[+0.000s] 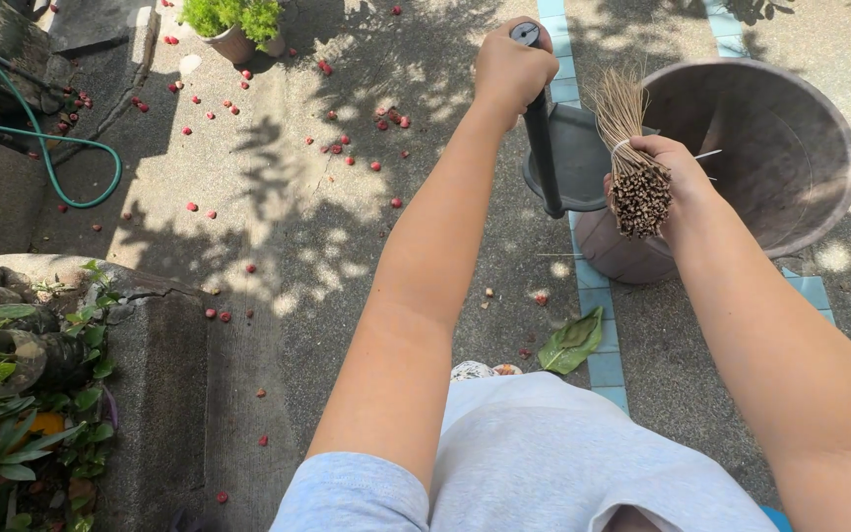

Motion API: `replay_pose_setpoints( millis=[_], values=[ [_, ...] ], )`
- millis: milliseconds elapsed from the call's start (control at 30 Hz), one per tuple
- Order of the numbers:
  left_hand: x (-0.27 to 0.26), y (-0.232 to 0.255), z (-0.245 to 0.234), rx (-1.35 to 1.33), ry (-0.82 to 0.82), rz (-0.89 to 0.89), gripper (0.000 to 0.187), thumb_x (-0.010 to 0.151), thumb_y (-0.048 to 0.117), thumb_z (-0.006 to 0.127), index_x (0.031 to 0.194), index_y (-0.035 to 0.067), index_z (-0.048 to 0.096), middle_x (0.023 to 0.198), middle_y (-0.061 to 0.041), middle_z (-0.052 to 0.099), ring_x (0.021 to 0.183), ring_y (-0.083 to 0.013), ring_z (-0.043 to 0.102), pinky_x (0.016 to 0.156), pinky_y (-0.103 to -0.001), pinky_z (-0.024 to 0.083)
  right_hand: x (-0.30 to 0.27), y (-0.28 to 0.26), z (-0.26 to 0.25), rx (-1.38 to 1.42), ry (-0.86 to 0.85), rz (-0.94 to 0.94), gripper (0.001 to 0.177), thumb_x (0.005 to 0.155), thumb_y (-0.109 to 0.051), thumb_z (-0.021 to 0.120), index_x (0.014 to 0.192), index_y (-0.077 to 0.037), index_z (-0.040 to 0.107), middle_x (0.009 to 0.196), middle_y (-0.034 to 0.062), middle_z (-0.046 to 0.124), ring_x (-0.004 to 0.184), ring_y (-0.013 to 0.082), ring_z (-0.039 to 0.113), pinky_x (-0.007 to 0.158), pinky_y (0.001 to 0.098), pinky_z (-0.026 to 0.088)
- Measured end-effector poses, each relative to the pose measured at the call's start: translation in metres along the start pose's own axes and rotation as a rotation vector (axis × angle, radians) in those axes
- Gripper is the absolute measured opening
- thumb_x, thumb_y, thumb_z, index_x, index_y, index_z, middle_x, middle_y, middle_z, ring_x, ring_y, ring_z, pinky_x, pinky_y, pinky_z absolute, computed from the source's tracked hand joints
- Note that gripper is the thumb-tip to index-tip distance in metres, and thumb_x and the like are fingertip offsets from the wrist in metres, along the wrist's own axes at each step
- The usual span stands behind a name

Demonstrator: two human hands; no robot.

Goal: Sweep fallen leaves and debris into a dustpan and empty it into a trash bin.

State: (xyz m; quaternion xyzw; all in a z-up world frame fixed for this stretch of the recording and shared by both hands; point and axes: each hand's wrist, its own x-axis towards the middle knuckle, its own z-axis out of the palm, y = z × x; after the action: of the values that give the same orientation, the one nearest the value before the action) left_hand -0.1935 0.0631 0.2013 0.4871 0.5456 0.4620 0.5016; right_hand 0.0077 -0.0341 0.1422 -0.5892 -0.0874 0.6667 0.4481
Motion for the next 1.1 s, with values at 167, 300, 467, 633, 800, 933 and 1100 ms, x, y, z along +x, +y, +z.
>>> replay_pose_setpoints(
  millis=[167, 300, 467, 633, 800, 933, 1100],
  values=[
    [-0.012, 0.020, -0.043, 0.049, 0.078, 0.024, 0.026, 0.061, -0.008, 0.057, 0.067, 0.017, 0.060, 0.062, -0.005, 0.055, 0.056, -0.0206, 0.042, 0.043, -0.038, 0.028, -0.013, 0.001, 0.038, 0.073, 0.005, 0.068, 0.022, 0.092, -0.032, 0.064, 0.091, -0.015, 0.050, 0.076, 0.0019, 0.056, 0.065, 0.0168, 0.062, 0.058, 0.0278, 0.055],
    [-0.002, 0.018, -0.089, 0.201, 0.116, 0.017, 0.055, 0.061, -0.009, 0.063, 0.071, 0.019, 0.017, 0.068, 0.001, 0.015, 0.065, -0.0152, 0.016, 0.053, -0.039, 0.016, -0.052, -0.005, 0.083, 0.015, 0.025, 0.052, 0.023, 0.099, -0.028, 0.053, 0.078, -0.017, 0.053, 0.071, -0.0004, 0.059, 0.060, 0.0126, 0.062, 0.052, 0.0235, 0.055],
    [-0.032, 0.029, -0.155, 0.315, 0.245, -0.065, 0.052, 0.058, -0.002, 0.059, 0.074, 0.020, 0.015, 0.070, 0.000, 0.017, 0.066, -0.0175, 0.018, 0.054, -0.039, 0.014, -0.052, 0.008, 0.108, 0.034, -0.198, 0.098, 0.018, 0.094, -0.023, 0.049, 0.078, -0.015, 0.051, 0.073, 0.0024, 0.057, 0.064, 0.0168, 0.059, 0.054, 0.0258, 0.052],
    [-0.128, 0.051, -0.185, 0.391, 0.348, -0.122, 0.025, 0.067, -0.003, 0.058, 0.069, 0.022, 0.056, 0.075, 0.001, 0.052, 0.063, -0.0161, 0.035, 0.049, -0.038, 0.022, -0.062, 0.028, 0.124, -0.024, -0.325, 0.171, 0.026, 0.096, -0.022, 0.047, 0.096, -0.013, 0.071, 0.072, 0.0031, 0.058, 0.060, 0.0147, 0.056, 0.048, 0.0228, 0.051],
    [-0.183, 0.019, -0.205, 0.382, 0.498, -0.009, 0.029, 0.066, -0.009, 0.062, 0.069, 0.020, 0.058, 0.072, 0.003, 0.061, 0.069, -0.0123, 0.056, 0.058, -0.031, 0.044, -0.042, 0.057, 0.106, -0.009, -0.520, 0.418, 0.049, 0.104, -0.053, 0.038, 0.079, -0.013, 0.050, 0.074, 0.0073, 0.055, 0.063, 0.0207, 0.059, 0.051, 0.0299, 0.055],
    [-0.235, -0.010, -0.195, 0.323, 0.589, -0.011, 0.032, 0.067, -0.011, 0.068, 0.072, 0.020, 0.059, 0.077, 0.002, 0.058, 0.073, -0.0141, 0.055, 0.061, -0.032, 0.044, -0.073, 0.074, 0.085, -0.055, -0.489, 0.388, 0.024, 0.097, -0.026, 0.047, 0.078, -0.011, 0.048, 0.070, 0.0085, 0.055, 0.057, 0.0226, 0.056, 0.048, 0.0318, 0.053],
    [-0.317, -0.040, -0.161, 0.153, 0.723, -0.200, 0.034, 0.072, -0.014, 0.063, 0.073, 0.019, 0.057, 0.081, -0.001, 0.061, 0.079, -0.0153, 0.059, 0.074, -0.035, 0.051, -0.075, 0.120, 0.058, -0.199, -0.498, 0.420, 0.023, 0.098, -0.024, 0.044, 0.079, -0.013, 0.050, 0.067, 0.0073, 0.058, 0.055, 0.0222, 0.057, 0.051, 0.0340, 0.049]
  ],
)
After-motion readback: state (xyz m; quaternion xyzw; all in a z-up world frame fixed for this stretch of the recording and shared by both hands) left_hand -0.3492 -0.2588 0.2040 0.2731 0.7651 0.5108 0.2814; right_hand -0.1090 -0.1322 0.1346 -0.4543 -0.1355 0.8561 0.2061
